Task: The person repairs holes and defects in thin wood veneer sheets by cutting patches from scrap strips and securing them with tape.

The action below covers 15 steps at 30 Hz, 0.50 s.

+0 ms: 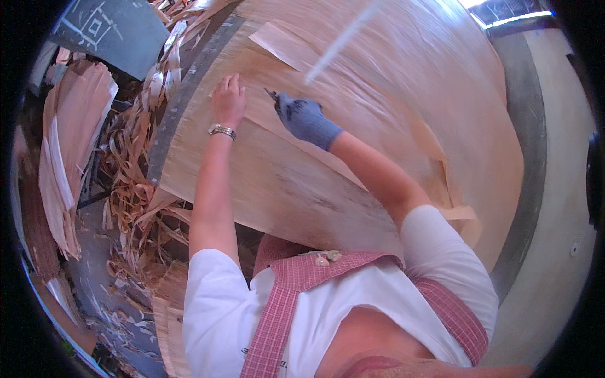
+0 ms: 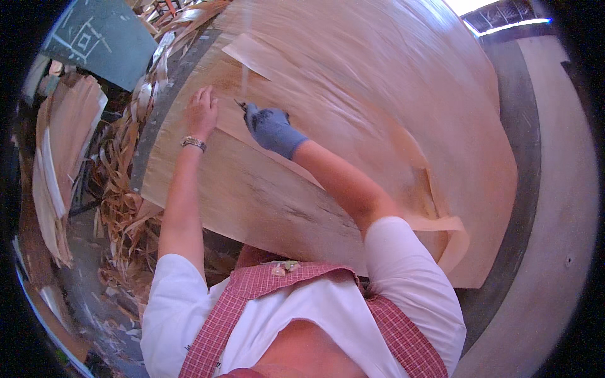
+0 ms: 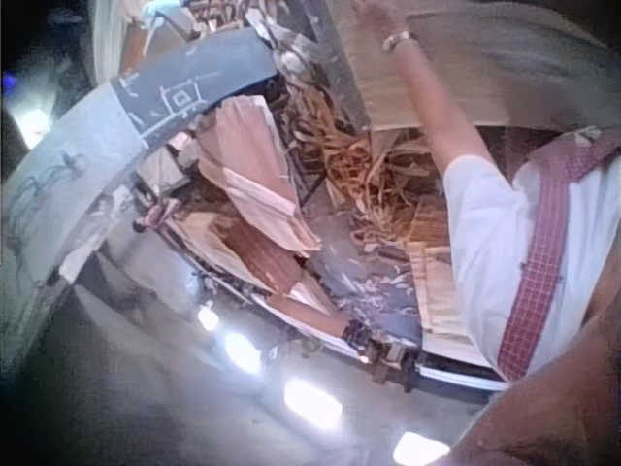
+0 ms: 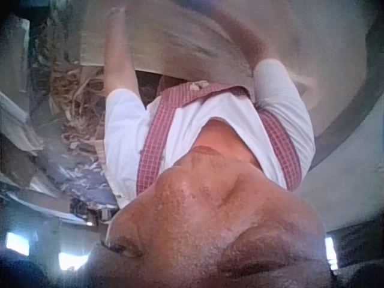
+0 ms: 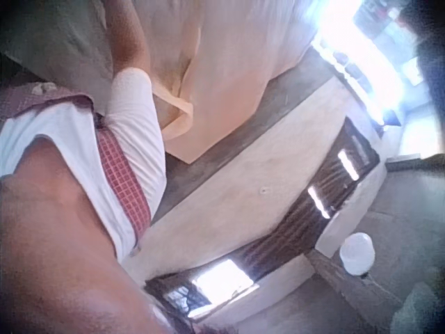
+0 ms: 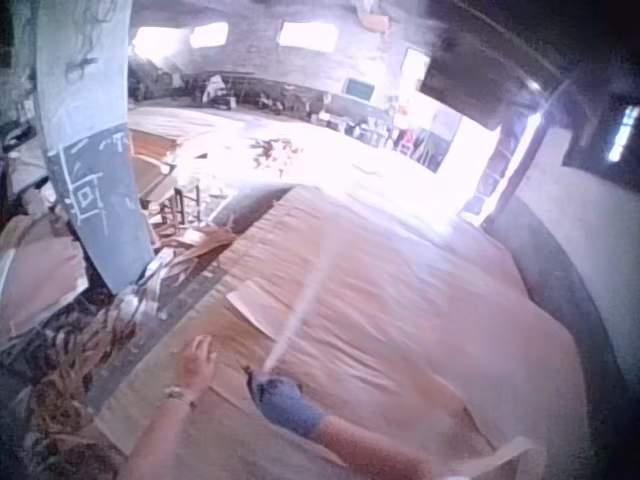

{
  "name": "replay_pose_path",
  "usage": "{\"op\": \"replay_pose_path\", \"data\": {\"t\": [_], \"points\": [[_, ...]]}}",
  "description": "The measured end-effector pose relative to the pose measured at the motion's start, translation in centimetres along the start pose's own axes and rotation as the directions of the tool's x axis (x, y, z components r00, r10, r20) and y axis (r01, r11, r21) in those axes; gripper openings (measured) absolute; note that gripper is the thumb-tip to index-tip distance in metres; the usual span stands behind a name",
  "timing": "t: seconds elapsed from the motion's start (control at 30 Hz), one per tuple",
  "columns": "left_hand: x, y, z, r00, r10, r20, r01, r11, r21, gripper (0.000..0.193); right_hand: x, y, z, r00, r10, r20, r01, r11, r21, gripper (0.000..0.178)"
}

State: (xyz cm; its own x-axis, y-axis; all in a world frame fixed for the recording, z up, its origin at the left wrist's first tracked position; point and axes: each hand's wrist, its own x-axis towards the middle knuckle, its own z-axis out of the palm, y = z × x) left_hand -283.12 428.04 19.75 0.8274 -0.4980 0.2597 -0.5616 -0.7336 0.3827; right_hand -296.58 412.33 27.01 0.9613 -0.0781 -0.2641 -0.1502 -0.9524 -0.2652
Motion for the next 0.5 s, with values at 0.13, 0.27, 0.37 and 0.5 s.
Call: {"op": "replay_pose_path", "data": {"t": [0.13,0.27,0.37,0.5], "points": [[1.6,-2.5,1.8,0.990,0.032,-0.140,-0.034,0.999,-0.011,0.033,8.4,-3.1,2.1,0.999,0.004,-0.038,-0.009,0.993,-0.115,0.027],[1.9,-3.6,2.2,0.989,0.060,-0.135,-0.063,0.998,-0.015,0.032,11.1,-5.4,2.8,0.999,0.034,-0.028,-0.037,0.992,-0.121,0.031],[1.7,-2.5,1.8,1.000,0.001,-0.016,-0.001,0.999,0.045,0.033,10.8,-4.8,4.0,0.999,0.020,-0.039,-0.023,0.997,-0.077,0.032],[1.4,-2.5,2.7,0.999,0.013,-0.048,-0.004,0.984,0.177,0.039,6.4,-4.1,5.4,0.999,0.021,0.027,-0.020,0.998,-0.067,0.030]]}}
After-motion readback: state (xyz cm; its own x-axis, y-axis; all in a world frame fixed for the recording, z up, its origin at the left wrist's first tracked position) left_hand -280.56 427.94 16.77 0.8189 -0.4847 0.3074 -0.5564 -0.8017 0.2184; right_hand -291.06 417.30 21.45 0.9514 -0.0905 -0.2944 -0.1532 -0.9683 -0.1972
